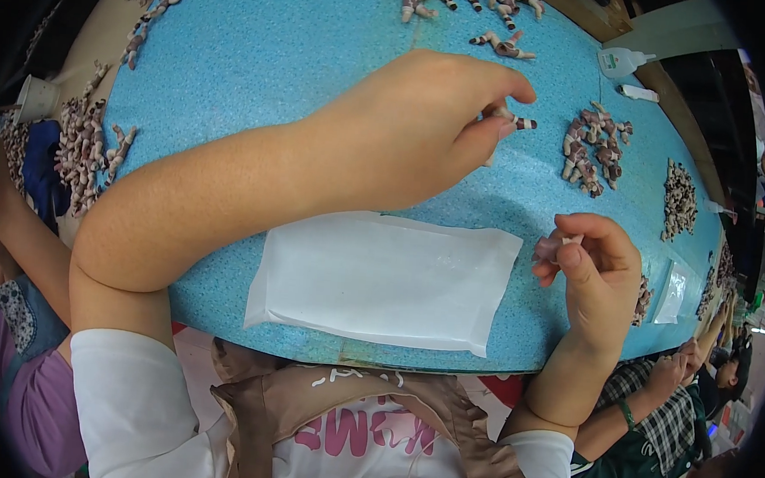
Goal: The person assembles figurine parts by attaching limbs to body pieces by hand and placing the assembled figurines onto the table.
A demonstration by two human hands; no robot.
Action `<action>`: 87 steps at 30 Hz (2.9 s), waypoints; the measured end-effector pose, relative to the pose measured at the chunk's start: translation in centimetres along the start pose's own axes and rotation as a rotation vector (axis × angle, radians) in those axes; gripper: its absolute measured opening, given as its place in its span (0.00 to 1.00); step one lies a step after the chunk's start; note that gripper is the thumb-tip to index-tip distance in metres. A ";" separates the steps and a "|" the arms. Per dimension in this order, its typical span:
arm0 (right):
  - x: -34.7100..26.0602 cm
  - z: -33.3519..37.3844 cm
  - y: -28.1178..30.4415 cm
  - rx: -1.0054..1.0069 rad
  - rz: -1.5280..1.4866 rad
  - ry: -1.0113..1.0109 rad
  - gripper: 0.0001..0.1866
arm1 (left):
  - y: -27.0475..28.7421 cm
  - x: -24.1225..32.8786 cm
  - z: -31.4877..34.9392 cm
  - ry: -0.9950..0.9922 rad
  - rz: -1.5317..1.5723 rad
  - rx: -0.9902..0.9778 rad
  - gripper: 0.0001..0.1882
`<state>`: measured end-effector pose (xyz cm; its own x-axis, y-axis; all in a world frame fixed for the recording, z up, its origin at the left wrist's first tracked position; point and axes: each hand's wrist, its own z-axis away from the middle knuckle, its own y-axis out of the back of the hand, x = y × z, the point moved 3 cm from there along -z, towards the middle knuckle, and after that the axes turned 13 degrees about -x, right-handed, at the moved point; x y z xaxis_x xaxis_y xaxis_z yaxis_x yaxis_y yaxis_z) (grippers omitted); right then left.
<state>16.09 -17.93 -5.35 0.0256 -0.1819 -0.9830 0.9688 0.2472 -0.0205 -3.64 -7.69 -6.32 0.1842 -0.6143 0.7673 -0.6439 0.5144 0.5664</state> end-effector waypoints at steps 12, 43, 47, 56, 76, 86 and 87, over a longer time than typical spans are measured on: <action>0.0 0.3 -6.2 -0.255 0.960 0.386 0.14 | 0.3 0.1 0.2 -0.060 -0.012 0.129 0.08; 0.7 0.5 -2.0 -0.051 -0.428 0.161 0.11 | -1.0 3.2 1.2 0.494 0.964 -0.468 0.09; 0.7 0.5 -2.3 -0.020 -0.383 0.114 0.11 | -1.1 3.2 1.3 0.482 0.965 -0.441 0.09; 0.2 0.5 -2.6 0.065 0.449 0.353 0.07 | -0.1 3.7 1.1 0.267 0.349 -0.436 0.07; -0.9 0.0 -3.3 -0.130 0.753 0.392 0.07 | 0.1 4.3 0.8 -0.049 0.030 -0.394 0.07; -1.0 0.3 -3.4 -0.160 0.569 0.463 0.08 | 0.3 4.9 0.9 0.073 0.351 -0.334 0.08; -0.9 0.4 -3.4 -0.135 0.542 0.496 0.08 | 0.2 4.7 0.8 -0.071 0.107 -0.440 0.07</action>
<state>12.86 -18.97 -4.30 0.3458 0.4414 -0.8280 0.8127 0.3003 0.4994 -3.49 -11.00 -2.82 0.0732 -0.5756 0.8145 -0.2773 0.7727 0.5710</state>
